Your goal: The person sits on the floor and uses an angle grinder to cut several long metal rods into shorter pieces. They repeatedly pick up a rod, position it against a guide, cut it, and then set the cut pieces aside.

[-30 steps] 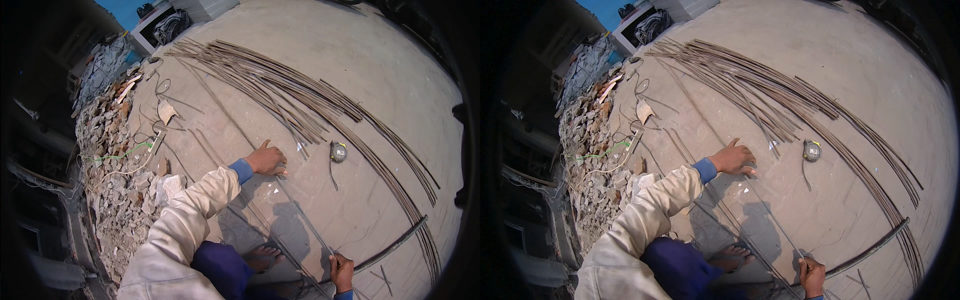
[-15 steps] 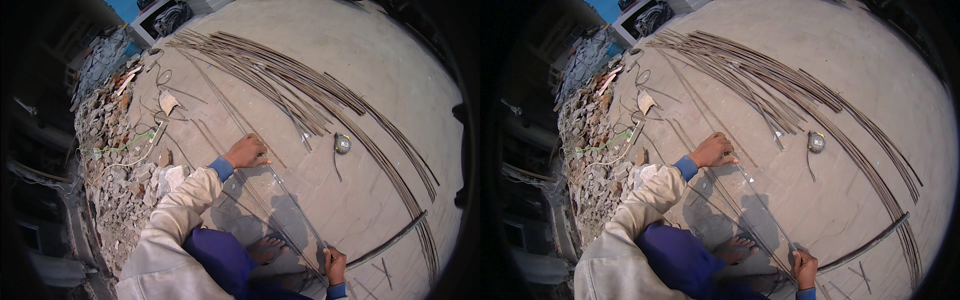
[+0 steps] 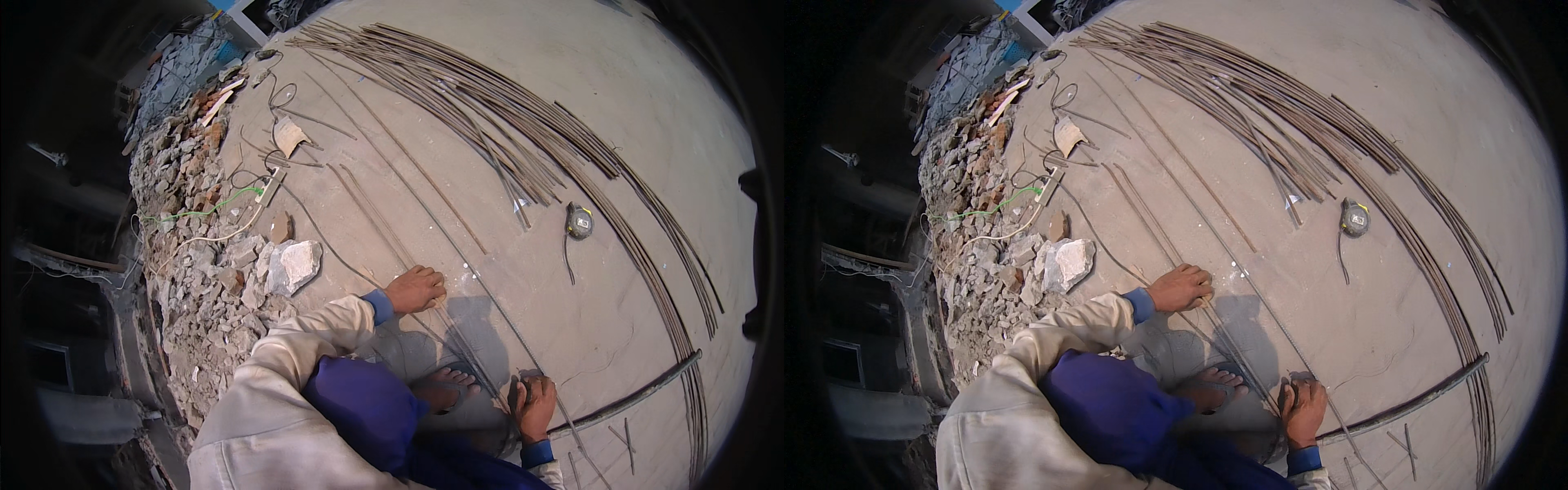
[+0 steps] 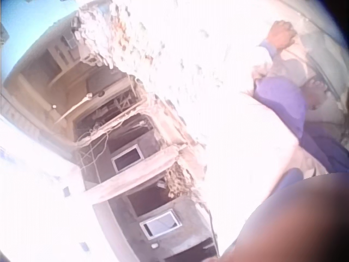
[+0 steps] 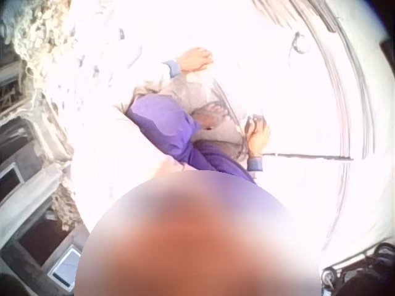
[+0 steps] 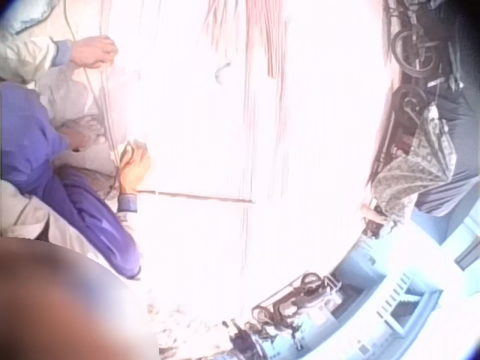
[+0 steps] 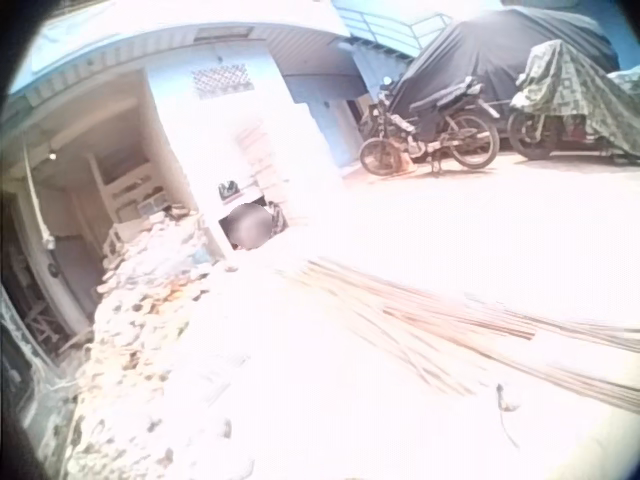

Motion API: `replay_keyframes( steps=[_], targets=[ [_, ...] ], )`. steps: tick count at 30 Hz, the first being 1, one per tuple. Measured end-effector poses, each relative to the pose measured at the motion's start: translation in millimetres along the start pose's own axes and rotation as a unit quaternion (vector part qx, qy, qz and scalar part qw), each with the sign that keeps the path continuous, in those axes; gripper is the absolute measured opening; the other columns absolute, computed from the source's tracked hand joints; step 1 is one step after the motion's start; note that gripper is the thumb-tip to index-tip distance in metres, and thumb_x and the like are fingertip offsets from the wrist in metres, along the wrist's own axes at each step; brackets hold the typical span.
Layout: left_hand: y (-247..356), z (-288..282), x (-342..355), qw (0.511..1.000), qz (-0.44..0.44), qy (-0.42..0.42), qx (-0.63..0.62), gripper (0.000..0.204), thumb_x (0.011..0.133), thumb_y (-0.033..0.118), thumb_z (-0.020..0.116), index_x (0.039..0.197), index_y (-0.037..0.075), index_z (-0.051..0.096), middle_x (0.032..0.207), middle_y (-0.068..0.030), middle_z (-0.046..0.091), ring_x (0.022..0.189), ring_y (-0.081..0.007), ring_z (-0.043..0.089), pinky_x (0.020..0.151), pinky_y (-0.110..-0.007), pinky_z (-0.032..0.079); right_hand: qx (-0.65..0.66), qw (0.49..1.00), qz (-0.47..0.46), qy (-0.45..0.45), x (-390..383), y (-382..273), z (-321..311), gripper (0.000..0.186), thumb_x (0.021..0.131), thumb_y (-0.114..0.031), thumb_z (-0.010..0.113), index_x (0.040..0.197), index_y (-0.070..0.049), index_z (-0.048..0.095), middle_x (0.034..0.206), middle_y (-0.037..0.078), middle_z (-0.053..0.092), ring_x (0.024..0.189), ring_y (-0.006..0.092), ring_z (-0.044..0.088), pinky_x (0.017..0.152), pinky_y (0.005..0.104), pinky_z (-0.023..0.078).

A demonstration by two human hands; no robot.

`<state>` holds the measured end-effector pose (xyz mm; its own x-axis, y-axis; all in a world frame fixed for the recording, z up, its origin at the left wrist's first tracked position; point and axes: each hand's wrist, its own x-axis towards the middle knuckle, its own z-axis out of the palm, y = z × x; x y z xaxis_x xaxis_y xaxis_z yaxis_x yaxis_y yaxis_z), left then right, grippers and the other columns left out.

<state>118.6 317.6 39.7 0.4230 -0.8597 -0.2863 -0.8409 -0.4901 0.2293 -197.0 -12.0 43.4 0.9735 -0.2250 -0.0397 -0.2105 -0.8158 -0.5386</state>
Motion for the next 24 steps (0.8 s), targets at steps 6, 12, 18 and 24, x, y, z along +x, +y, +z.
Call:
replay_keyframes(
  steps=[6,12,18,24],
  targets=[
    [-40,35,-15,0.785,-0.533,0.255,-0.188,0.032,0.102,0.030,0.075,0.115,0.002,0.066,0.122,-0.0178,0.064,0.118,-0.0295,0.064,0.097,-0.044,0.056,0.167,0.983,0.048,-0.057,-50,-7,37,0.016,0.100,-0.019,0.073,0.105,-0.004,0.075,0.102,0.018,0.074,0.093,0.0375,0.072,0.081,0.0452,0.058],
    [-113,49,-12,0.480,-0.556,0.288,-0.615,0.031,0.113,0.034,0.057,0.112,0.004,0.064,0.099,-0.0073,0.069,0.082,-0.0190,0.068,0.071,-0.037,0.062,0.209,0.974,0.088,-0.021,-54,4,53,0.014,0.101,-0.017,0.074,0.095,-0.004,0.075,0.088,0.016,0.076,0.084,0.0367,0.073,0.078,0.0455,0.058],
    [-93,37,-4,0.409,-0.457,0.338,-0.713,0.047,0.121,0.038,0.033,0.127,0.001,0.062,0.121,-0.0134,0.076,0.103,-0.0234,0.074,0.091,-0.039,0.066,0.149,0.988,0.029,0.007,-55,2,54,0.014,0.099,-0.013,0.076,0.090,-0.003,0.074,0.086,0.016,0.076,0.078,0.0357,0.074,0.074,0.0456,0.059],
    [-76,22,10,0.308,-0.413,0.407,-0.754,0.046,0.120,0.035,0.041,0.144,-0.001,0.057,0.136,-0.0149,0.073,0.119,-0.0247,0.073,0.101,-0.037,0.065,0.156,0.986,0.052,-0.008,-38,-9,54,0.009,0.095,-0.010,0.078,0.091,-0.003,0.075,0.086,0.017,0.076,0.078,0.0380,0.074,0.073,0.0475,0.059]
  ],
)
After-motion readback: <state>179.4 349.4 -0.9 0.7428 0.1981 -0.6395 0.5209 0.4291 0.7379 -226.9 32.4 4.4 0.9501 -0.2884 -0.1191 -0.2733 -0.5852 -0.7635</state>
